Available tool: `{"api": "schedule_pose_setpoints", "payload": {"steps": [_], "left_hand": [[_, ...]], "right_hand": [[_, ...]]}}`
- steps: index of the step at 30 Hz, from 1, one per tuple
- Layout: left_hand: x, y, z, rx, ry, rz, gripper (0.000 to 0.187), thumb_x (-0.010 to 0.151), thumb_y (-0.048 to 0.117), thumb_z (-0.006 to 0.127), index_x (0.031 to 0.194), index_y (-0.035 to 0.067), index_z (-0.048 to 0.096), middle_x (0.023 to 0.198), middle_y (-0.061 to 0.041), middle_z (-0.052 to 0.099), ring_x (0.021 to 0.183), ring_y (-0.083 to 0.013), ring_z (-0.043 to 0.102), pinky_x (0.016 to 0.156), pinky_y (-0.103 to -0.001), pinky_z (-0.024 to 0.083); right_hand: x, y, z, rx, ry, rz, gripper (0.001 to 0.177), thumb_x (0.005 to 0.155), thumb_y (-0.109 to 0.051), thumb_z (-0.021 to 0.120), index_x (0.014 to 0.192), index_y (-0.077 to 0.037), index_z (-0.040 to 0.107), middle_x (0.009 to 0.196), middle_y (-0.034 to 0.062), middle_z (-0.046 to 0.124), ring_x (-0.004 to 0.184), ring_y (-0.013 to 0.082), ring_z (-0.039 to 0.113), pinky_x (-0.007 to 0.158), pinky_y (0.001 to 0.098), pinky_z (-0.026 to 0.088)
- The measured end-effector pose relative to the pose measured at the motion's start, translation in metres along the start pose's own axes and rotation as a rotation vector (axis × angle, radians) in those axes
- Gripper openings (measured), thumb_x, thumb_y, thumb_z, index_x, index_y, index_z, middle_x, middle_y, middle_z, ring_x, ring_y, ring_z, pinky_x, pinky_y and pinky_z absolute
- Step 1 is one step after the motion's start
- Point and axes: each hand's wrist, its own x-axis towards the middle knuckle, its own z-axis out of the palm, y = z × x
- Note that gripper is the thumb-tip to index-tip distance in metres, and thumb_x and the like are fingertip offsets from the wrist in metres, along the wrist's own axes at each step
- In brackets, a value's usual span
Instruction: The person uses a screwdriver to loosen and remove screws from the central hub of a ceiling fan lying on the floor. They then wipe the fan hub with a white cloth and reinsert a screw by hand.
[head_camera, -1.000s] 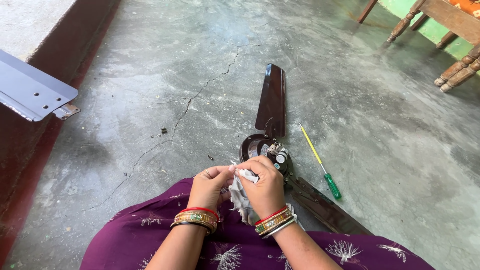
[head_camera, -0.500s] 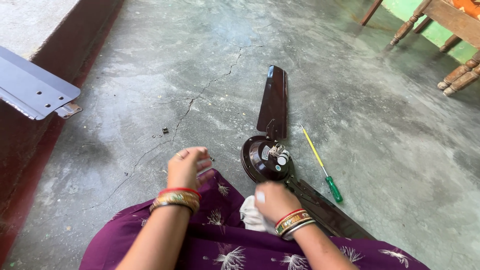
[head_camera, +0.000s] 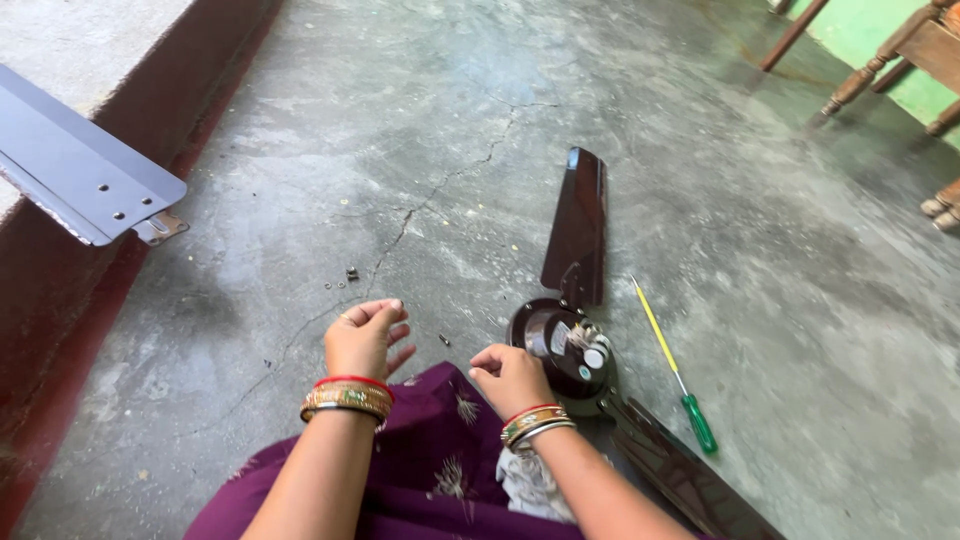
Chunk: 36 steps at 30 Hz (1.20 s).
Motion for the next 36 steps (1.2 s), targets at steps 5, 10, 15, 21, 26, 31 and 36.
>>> {"api": "schedule_pose_setpoints", "payload": {"steps": [5,10,15,21,26,31,36], "left_hand": [[0.003,0.004,0.005,-0.046,-0.029,-0.014,0.011,0.090,0.015,0.070,0.098,0.007,0.069,0.105,-0.006,0.078,0.094,-0.0190,0.073,0.073,-0.040,0.064],[0.001,0.011,0.015,-0.088,-0.052,-0.035,0.011,0.090,0.014,0.071,0.097,0.007,0.068,0.105,-0.006,0.079,0.091,-0.0168,0.072,0.071,-0.039,0.064],[0.001,0.019,0.021,-0.201,-0.086,-0.086,0.011,0.088,0.014,0.073,0.097,0.009,0.066,0.106,-0.006,0.079,0.086,-0.0138,0.070,0.070,-0.037,0.064],[0.002,0.020,0.020,-0.361,-0.172,-0.095,0.011,0.088,0.014,0.072,0.096,0.011,0.066,0.107,-0.005,0.078,0.083,-0.0113,0.068,0.072,-0.038,0.065],[-0.011,0.018,0.020,-0.405,-0.297,-0.002,0.012,0.089,0.013,0.072,0.098,0.012,0.065,0.110,-0.005,0.076,0.082,-0.0100,0.068,0.072,-0.038,0.064],[-0.052,0.017,0.023,-0.402,-0.487,0.142,0.018,0.089,0.006,0.071,0.105,0.009,0.064,0.111,-0.005,0.074,0.087,-0.0100,0.068,0.077,-0.036,0.063],[-0.111,0.014,0.026,-0.402,-0.641,0.176,0.031,0.087,-0.001,0.069,0.116,0.006,0.062,0.106,-0.012,0.076,0.089,-0.0161,0.072,0.079,-0.035,0.062]], "right_hand": [[0.041,0.007,0.045,0.022,0.036,0.054,0.019,0.079,-0.016,0.079,0.096,-0.009,0.077,0.087,0.0067,0.079,0.081,0.0182,0.077,0.079,0.0325,0.061],[0.070,0.014,0.076,-0.087,0.091,0.018,0.022,0.075,-0.015,0.082,0.095,-0.009,0.074,0.092,0.0078,0.074,0.085,0.0235,0.073,0.080,0.0370,0.059],[0.085,0.011,0.090,-0.239,0.121,-0.043,0.017,0.079,-0.016,0.081,0.089,-0.007,0.071,0.097,0.0113,0.069,0.092,0.0327,0.069,0.079,0.0449,0.056],[0.079,-0.009,0.073,0.012,0.117,-0.020,0.007,0.081,-0.011,0.075,0.085,-0.007,0.073,0.086,0.0089,0.076,0.080,0.0234,0.075,0.074,0.0377,0.060],[0.039,-0.040,0.015,0.532,0.124,-0.073,0.011,0.083,-0.010,0.078,0.089,-0.003,0.073,0.079,0.0042,0.076,0.071,0.0105,0.072,0.067,0.0264,0.059],[-0.027,-0.074,-0.050,0.772,0.195,-0.211,0.011,0.084,-0.001,0.078,0.093,0.000,0.071,0.082,0.0041,0.076,0.073,0.0076,0.070,0.068,0.0225,0.058],[-0.089,-0.096,-0.086,0.845,0.224,-0.297,0.013,0.083,0.004,0.079,0.095,0.003,0.073,0.084,0.0072,0.075,0.076,0.0093,0.072,0.070,0.0241,0.058]]}}
